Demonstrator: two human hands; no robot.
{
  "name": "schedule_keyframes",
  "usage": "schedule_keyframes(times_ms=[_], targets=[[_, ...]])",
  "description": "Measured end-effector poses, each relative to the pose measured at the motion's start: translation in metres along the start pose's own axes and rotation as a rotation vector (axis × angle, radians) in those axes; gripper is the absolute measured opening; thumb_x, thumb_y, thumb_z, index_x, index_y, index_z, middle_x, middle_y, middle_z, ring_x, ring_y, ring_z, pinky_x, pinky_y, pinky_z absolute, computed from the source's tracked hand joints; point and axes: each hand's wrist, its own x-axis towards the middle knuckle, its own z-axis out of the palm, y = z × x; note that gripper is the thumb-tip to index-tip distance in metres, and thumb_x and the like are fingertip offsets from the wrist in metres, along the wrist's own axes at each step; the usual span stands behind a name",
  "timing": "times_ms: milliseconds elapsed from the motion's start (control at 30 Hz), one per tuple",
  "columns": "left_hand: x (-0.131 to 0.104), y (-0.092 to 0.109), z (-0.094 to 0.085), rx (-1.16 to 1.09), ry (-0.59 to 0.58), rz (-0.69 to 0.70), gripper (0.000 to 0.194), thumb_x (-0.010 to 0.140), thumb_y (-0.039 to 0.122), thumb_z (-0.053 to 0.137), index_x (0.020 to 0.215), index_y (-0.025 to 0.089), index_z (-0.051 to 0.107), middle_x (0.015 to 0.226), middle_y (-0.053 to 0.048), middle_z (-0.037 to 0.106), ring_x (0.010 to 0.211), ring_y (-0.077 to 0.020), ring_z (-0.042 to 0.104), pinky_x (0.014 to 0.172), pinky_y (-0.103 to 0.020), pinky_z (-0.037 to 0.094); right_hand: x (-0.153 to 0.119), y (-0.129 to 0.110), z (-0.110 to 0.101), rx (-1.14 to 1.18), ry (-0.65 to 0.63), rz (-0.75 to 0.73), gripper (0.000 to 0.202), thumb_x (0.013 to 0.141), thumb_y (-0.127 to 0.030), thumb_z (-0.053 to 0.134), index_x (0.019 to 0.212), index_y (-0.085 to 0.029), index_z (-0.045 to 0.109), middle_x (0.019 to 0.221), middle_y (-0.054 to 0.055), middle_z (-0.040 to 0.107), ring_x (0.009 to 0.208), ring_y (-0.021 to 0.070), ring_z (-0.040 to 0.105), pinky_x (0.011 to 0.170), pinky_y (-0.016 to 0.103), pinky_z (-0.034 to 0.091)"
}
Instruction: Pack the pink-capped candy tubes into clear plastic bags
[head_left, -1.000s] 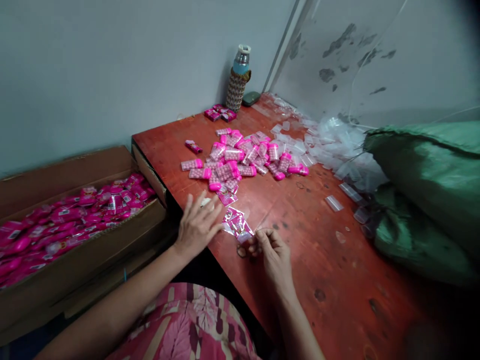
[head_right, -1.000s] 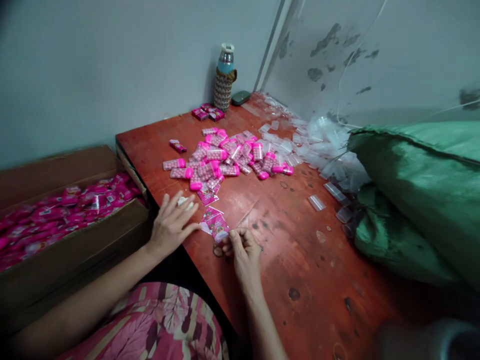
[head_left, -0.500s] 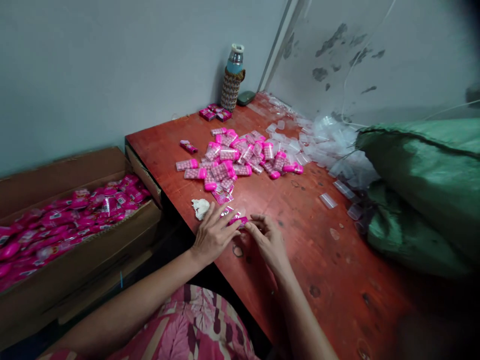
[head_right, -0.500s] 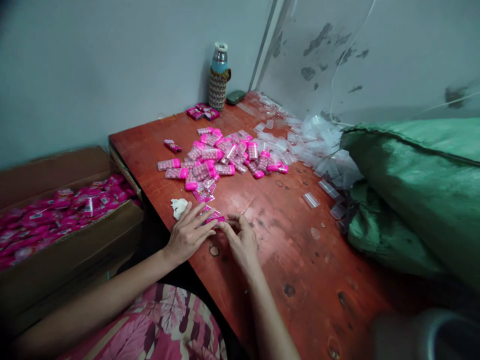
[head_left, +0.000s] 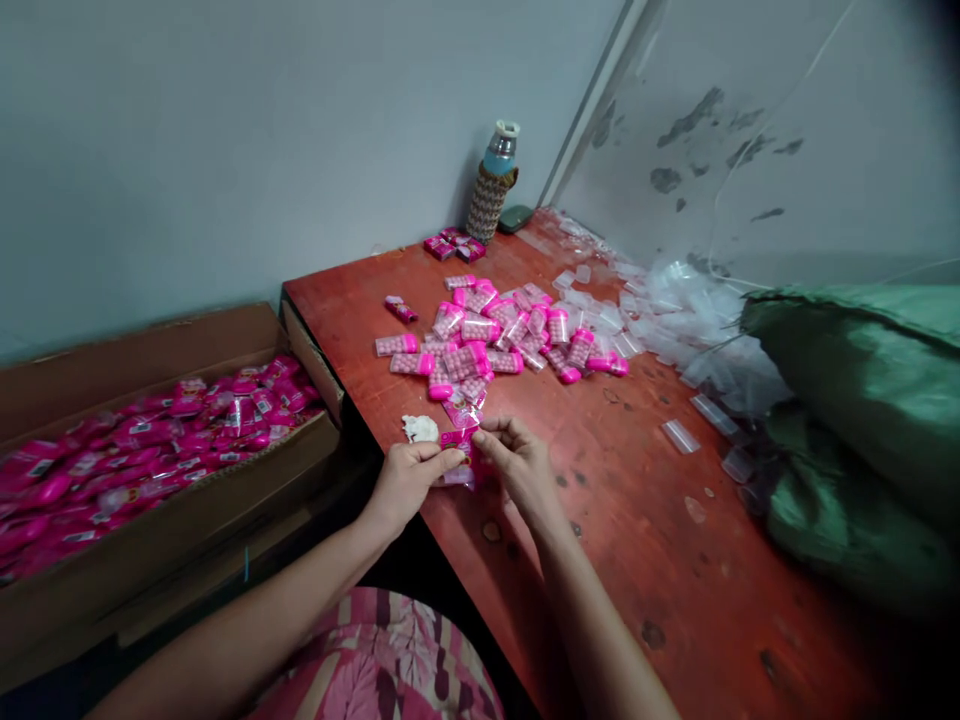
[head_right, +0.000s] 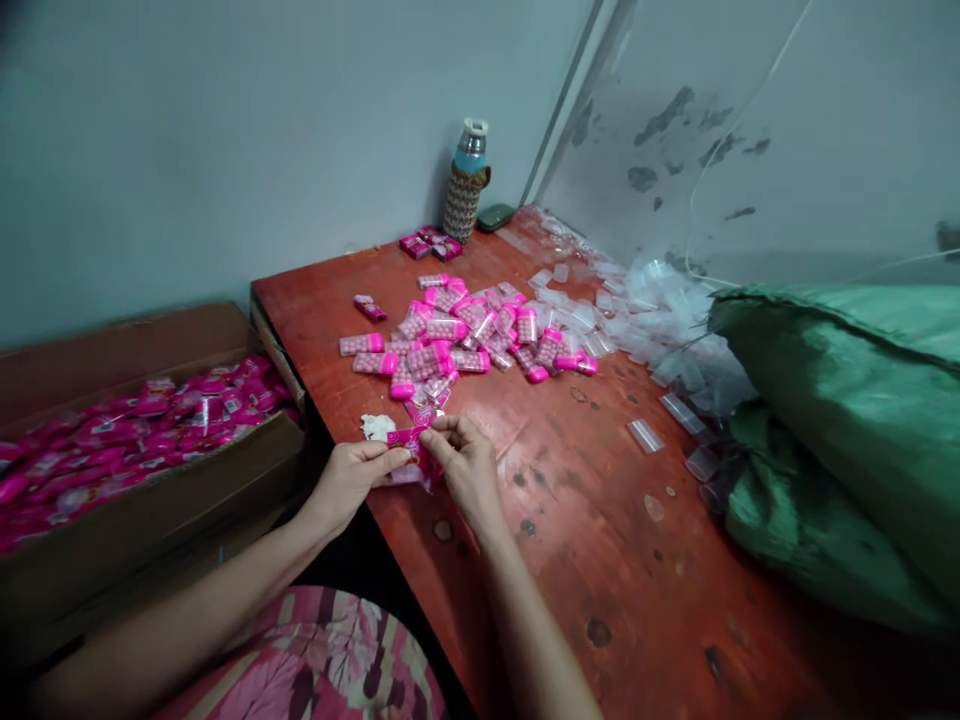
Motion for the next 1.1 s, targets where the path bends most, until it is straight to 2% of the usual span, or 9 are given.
schedule_keyframes(times_ms=[133,267,400,500,600,700,833,900,1100], targets=[[-0.004,0.009,-0.015,-0.006,0.044,-0.002,0.024,0.057,0.033,0.074,0.055,0.011,0.065,0.053,-0.002,0.06,0.056,-0.0144,0.058,0.057,-0.026,0.047,0.035,-0.019,0.005,-0.56,0.08,-0.19,0.026,0.078,-0.042,0.054,0.082,-0.018,0.063,0.069,0.002,0.064,0.062,0.0159,0.058,0.058,0.025,0.041],[-0.006,0.015,-0.024,-0.087,0.095,-0.058,0.025,0.055,0.032,0.076,0.054,0.01,0.064,0.055,-0.004,0.062,0.055,-0.0126,0.058,0.056,-0.024,0.047,0.072,-0.036,0.021,-1.063,0.235,-0.136,0.041,0.083,-0.05,0.041,0.089,-0.016,0.063,0.076,0.01,0.066,0.075,0.0245,0.061,0.064,0.031,0.041],[-0.004,0.017,-0.029,-0.131,0.108,-0.075,0.026,0.055,0.032,0.076,0.053,0.01,0.063,0.054,-0.003,0.061,0.052,-0.0109,0.056,0.053,-0.023,0.046,0.1,-0.036,0.045,-1.268,0.322,-0.004,0.058,0.079,-0.059,0.042,0.1,-0.007,0.058,0.091,0.022,0.063,0.084,0.0325,0.06,0.067,0.039,0.042],[0.0,0.019,-0.037,-0.149,0.122,-0.072,0.026,0.055,0.032,0.076,0.054,0.01,0.063,0.054,-0.003,0.061,0.052,-0.0107,0.056,0.052,-0.022,0.046,0.117,-0.03,0.053,-1.294,0.339,-0.024,0.054,0.078,-0.055,0.047,0.102,-0.008,0.058,0.098,0.022,0.059,0.09,0.0327,0.058,0.069,0.04,0.042],[0.002,0.021,-0.048,-0.214,0.155,-0.083,0.026,0.053,0.031,0.078,0.054,0.01,0.062,0.056,-0.003,0.062,0.053,-0.0112,0.057,0.053,-0.023,0.047,0.129,-0.023,0.05,-1.241,0.317,-0.175,0.04,0.076,-0.046,0.053,0.099,-0.014,0.06,0.104,0.018,0.056,0.097,0.0323,0.052,0.074,0.041,0.04],[0.006,0.024,-0.058,-0.304,0.17,-0.101,0.026,0.053,0.03,0.078,0.057,0.01,0.062,0.057,-0.003,0.063,0.052,-0.0111,0.057,0.052,-0.023,0.048,0.137,-0.017,0.042,-1.105,0.271,-0.328,0.029,0.073,-0.036,0.057,0.092,-0.015,0.062,0.101,0.015,0.057,0.094,0.0293,0.052,0.077,0.04,0.039],[0.013,0.03,-0.068,-0.424,0.164,-0.117,0.023,0.058,0.03,0.076,0.064,0.011,0.064,0.062,-0.003,0.065,0.055,-0.0113,0.059,0.051,-0.021,0.049,0.135,-0.011,0.037,-1.034,0.241,-0.388,0.025,0.075,-0.036,0.053,0.089,-0.016,0.06,0.095,0.009,0.061,0.089,0.0231,0.053,0.078,0.035,0.041],[0.017,0.034,-0.072,-0.468,0.156,-0.112,0.02,0.059,0.028,0.075,0.067,0.012,0.065,0.064,-0.003,0.066,0.058,-0.0118,0.06,0.053,-0.022,0.051,0.126,-0.011,0.037,-0.897,0.236,-0.372,0.027,0.076,-0.039,0.051,0.089,-0.016,0.059,0.089,0.006,0.062,0.081,0.0203,0.056,0.072,0.033,0.043],[0.026,0.045,-0.079,-0.521,0.136,-0.088,0.015,0.063,0.021,0.073,0.068,0.01,0.064,0.065,-0.003,0.066,0.058,-0.0113,0.062,0.059,-0.023,0.054,0.083,-0.018,0.037,-0.104,0.155,-0.18,0.022,0.071,-0.034,0.062,0.084,-0.019,0.054,0.076,0.0,0.061,0.065,0.0148,0.057,0.06,0.027,0.045]])
